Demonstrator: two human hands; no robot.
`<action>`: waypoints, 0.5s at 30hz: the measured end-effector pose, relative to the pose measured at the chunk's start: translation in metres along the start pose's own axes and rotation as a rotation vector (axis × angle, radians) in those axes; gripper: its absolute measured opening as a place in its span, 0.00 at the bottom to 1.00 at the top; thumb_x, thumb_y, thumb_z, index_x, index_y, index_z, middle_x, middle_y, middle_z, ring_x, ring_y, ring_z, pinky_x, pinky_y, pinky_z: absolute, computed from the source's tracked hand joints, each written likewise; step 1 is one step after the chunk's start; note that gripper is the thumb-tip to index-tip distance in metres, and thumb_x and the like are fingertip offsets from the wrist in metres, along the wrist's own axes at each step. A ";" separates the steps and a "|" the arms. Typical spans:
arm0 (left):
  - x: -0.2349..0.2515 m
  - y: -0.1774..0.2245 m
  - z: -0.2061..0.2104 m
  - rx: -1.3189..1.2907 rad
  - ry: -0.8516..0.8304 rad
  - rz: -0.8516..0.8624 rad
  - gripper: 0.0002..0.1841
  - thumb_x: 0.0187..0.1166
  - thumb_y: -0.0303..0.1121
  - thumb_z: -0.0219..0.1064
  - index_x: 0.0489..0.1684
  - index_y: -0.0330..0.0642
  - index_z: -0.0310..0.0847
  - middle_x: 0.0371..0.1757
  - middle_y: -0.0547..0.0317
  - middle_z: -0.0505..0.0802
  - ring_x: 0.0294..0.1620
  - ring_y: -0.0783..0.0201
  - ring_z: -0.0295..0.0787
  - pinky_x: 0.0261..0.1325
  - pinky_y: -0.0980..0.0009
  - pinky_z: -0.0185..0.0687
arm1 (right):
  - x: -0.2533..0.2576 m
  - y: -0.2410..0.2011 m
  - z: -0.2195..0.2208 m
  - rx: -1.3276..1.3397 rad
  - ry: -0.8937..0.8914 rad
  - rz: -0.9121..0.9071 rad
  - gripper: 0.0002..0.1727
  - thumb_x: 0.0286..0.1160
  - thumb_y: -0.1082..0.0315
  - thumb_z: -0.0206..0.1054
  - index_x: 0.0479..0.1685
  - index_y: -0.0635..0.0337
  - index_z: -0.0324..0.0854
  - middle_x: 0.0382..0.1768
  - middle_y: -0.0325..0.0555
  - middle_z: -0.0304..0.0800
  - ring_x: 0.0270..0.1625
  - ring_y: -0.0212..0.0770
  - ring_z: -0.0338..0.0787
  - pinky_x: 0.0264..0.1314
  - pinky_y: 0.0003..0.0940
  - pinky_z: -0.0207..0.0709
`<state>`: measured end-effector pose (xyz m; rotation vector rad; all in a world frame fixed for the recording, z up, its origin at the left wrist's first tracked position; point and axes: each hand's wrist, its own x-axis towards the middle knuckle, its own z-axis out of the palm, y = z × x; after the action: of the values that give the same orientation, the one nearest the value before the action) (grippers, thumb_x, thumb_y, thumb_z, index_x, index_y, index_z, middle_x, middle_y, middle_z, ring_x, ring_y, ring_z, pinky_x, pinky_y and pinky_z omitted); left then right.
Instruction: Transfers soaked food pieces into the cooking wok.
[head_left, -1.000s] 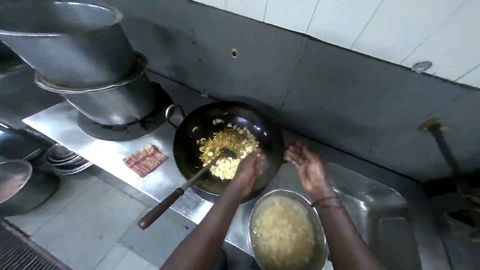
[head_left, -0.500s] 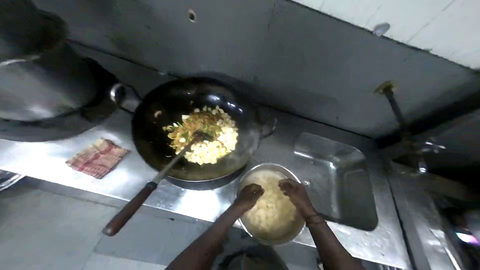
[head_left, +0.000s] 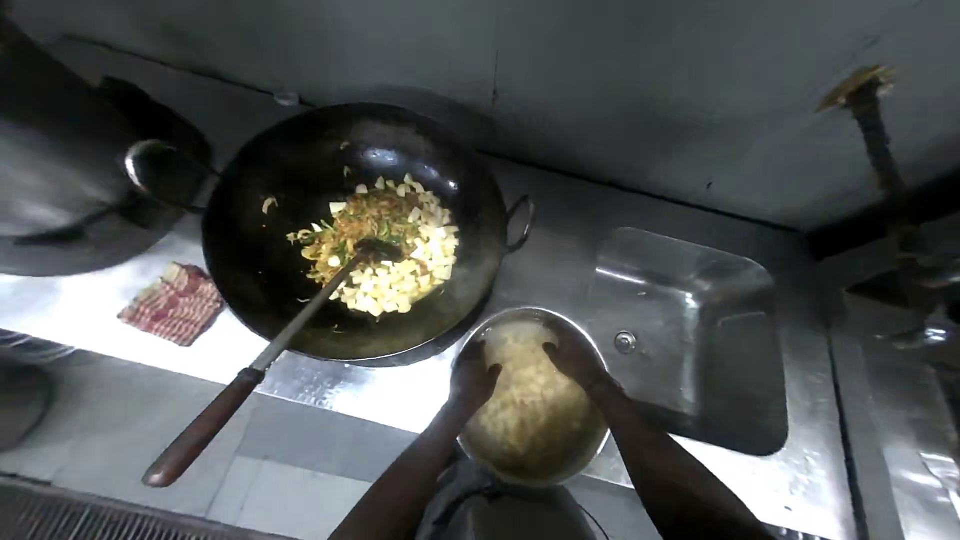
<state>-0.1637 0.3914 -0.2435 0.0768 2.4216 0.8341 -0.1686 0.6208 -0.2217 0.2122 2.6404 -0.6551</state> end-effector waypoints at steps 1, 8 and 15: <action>-0.001 -0.001 0.001 0.001 0.021 -0.004 0.35 0.83 0.46 0.67 0.86 0.36 0.65 0.85 0.38 0.73 0.86 0.42 0.67 0.87 0.45 0.60 | 0.002 -0.002 0.000 -0.012 -0.012 -0.007 0.27 0.87 0.57 0.61 0.83 0.53 0.74 0.77 0.56 0.80 0.78 0.59 0.80 0.79 0.65 0.70; -0.006 -0.003 0.007 0.054 0.069 -0.084 0.34 0.82 0.44 0.68 0.86 0.38 0.66 0.85 0.39 0.73 0.87 0.43 0.66 0.88 0.46 0.59 | 0.010 -0.019 -0.004 -0.031 -0.057 -0.059 0.27 0.87 0.59 0.62 0.84 0.53 0.73 0.81 0.56 0.77 0.81 0.58 0.78 0.81 0.62 0.70; -0.009 -0.006 0.006 0.128 0.086 -0.089 0.35 0.83 0.44 0.67 0.89 0.40 0.62 0.87 0.39 0.70 0.88 0.43 0.65 0.87 0.47 0.62 | 0.037 -0.027 0.021 -0.157 -0.077 -0.121 0.27 0.83 0.59 0.63 0.81 0.51 0.76 0.80 0.50 0.78 0.83 0.53 0.74 0.85 0.59 0.64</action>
<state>-0.1526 0.3881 -0.2465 -0.0192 2.5378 0.6545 -0.2007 0.5883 -0.2432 -0.0180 2.6299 -0.4805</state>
